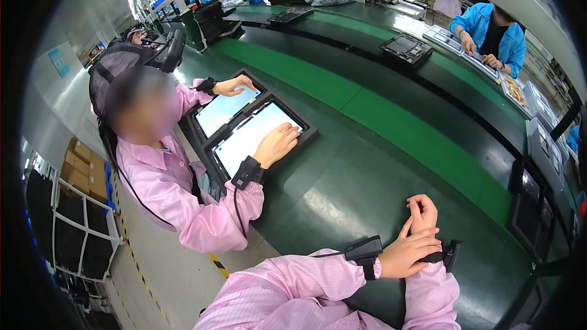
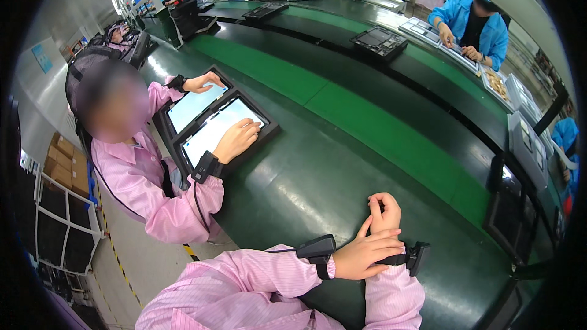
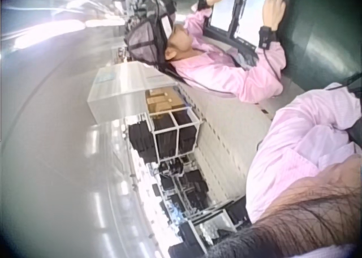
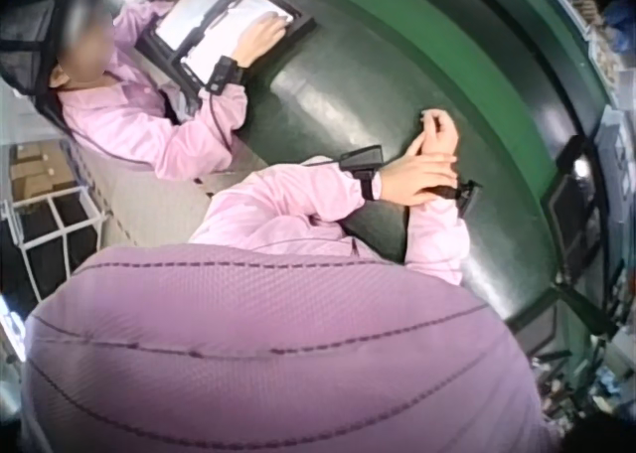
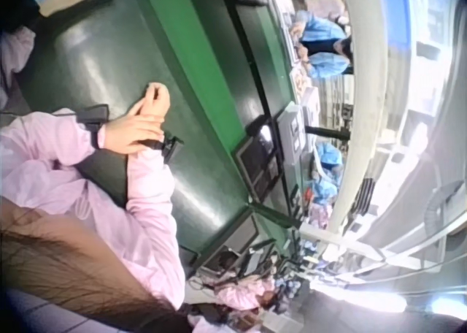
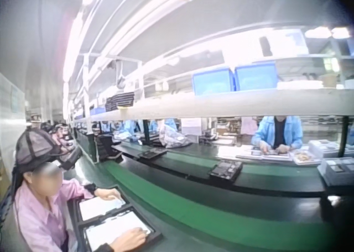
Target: The person is performing quality control or software testing on multiple tablet devices at a factory assembly line.
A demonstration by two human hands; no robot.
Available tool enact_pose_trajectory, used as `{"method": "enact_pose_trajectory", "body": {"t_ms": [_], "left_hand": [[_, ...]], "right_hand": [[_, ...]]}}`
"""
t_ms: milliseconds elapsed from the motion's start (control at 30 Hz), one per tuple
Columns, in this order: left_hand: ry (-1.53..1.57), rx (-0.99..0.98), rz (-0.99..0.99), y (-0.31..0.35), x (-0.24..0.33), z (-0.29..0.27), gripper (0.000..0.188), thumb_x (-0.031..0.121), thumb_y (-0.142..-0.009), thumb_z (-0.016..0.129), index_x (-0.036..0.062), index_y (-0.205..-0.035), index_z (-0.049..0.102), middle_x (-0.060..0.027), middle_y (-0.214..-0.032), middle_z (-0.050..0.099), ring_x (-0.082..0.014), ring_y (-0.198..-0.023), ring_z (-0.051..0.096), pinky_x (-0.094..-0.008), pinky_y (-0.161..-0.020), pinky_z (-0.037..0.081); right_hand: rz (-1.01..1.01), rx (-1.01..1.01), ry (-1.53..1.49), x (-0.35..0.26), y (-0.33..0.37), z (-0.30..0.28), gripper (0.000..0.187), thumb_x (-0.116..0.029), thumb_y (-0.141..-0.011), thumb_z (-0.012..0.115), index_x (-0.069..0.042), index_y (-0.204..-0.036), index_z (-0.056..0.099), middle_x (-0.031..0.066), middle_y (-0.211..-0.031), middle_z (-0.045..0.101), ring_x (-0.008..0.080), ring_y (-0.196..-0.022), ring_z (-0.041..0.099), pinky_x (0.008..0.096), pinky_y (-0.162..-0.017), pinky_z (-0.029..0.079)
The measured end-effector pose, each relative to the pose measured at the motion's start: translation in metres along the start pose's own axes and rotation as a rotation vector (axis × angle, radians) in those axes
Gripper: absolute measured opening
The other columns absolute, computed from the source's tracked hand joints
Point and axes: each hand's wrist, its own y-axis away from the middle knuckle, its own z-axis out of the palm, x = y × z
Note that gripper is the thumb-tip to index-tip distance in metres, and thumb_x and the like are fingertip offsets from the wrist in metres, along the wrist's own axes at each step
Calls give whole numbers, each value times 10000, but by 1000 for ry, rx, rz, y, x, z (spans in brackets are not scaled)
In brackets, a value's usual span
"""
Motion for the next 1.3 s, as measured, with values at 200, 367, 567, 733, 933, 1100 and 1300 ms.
{"method": "enact_pose_trajectory", "body": {"t_ms": [200, 367, 567, 733, 933, 1100, 1300], "left_hand": [[-18, -52, -6, -4, -6, 2, 489, 198, -841, 638, 90, -1307, 535, -47, -1370, 509, -246, -1423, 309, -640, -1132, 51], [45, -56, 2, -11, -17, 5, 553, 172, -835, 632, 71, -1358, 482, -128, -1465, 404, -304, -1421, 299, -529, -1162, 190], [190, -38, -141, -26, -31, 16, 594, 200, -846, 652, 57, -1383, 441, -171, -1515, 307, -351, -1396, 312, -438, -1116, 326], [265, -112, -161, -30, -31, 6, 530, 190, -828, 651, 44, -1314, 500, -174, -1473, 338, -347, -1312, 404, -434, -1077, 366], [253, -37, -45, -39, -43, 0, 500, 233, -795, 676, 43, -1240, 547, -206, -1382, 441, -376, -1194, 512, -432, -980, 450], [191, 18, -56, -42, -44, -16, 503, 233, -794, 695, 39, -1236, 555, -194, -1363, 465, -372, -1200, 513, -433, -993, 444], [233, -19, -49, -37, -40, -10, 488, 221, -793, 705, 52, -1229, 568, -186, -1354, 473, -369, -1196, 523, -420, -981, 459]], "right_hand": [[-1, 11, -8, 2, -5, -2, 67, -49, -880, 603, 9, -846, 610, 73, -752, 608, 158, -672, 576, 280, -627, 465], [-53, 68, 184, -5, -21, -28, 42, -19, -877, 589, 7, -860, 617, 72, -755, 605, 141, -693, 572, 266, -631, 465], [-116, 482, 303, 72, -45, -147, 55, -40, -906, 588, -7, -862, 585, 15, -812, 538, 103, -734, 482, 254, -676, 417], [15, 714, 603, 121, -44, -225, 153, -59, -868, 609, -1, -1008, 588, 84, -967, 527, 179, -787, 512, 314, -734, 446], [-20, 676, 925, 96, -51, -240, 320, -65, -753, 663, 24, -1051, 590, 198, -1040, 560, 359, -1012, 532, 421, -902, 425], [-60, 600, 1006, 85, -61, -225, 339, -76, -706, 712, -8, -1019, 599, 203, -1072, 531, 386, -1051, 518, 447, -931, 433], [63, 649, 1146, 84, -60, -218, 389, -243, -730, 765, -36, -1018, 606, 143, -1102, 521, 352, -1001, 566, 446, -831, 486]]}}
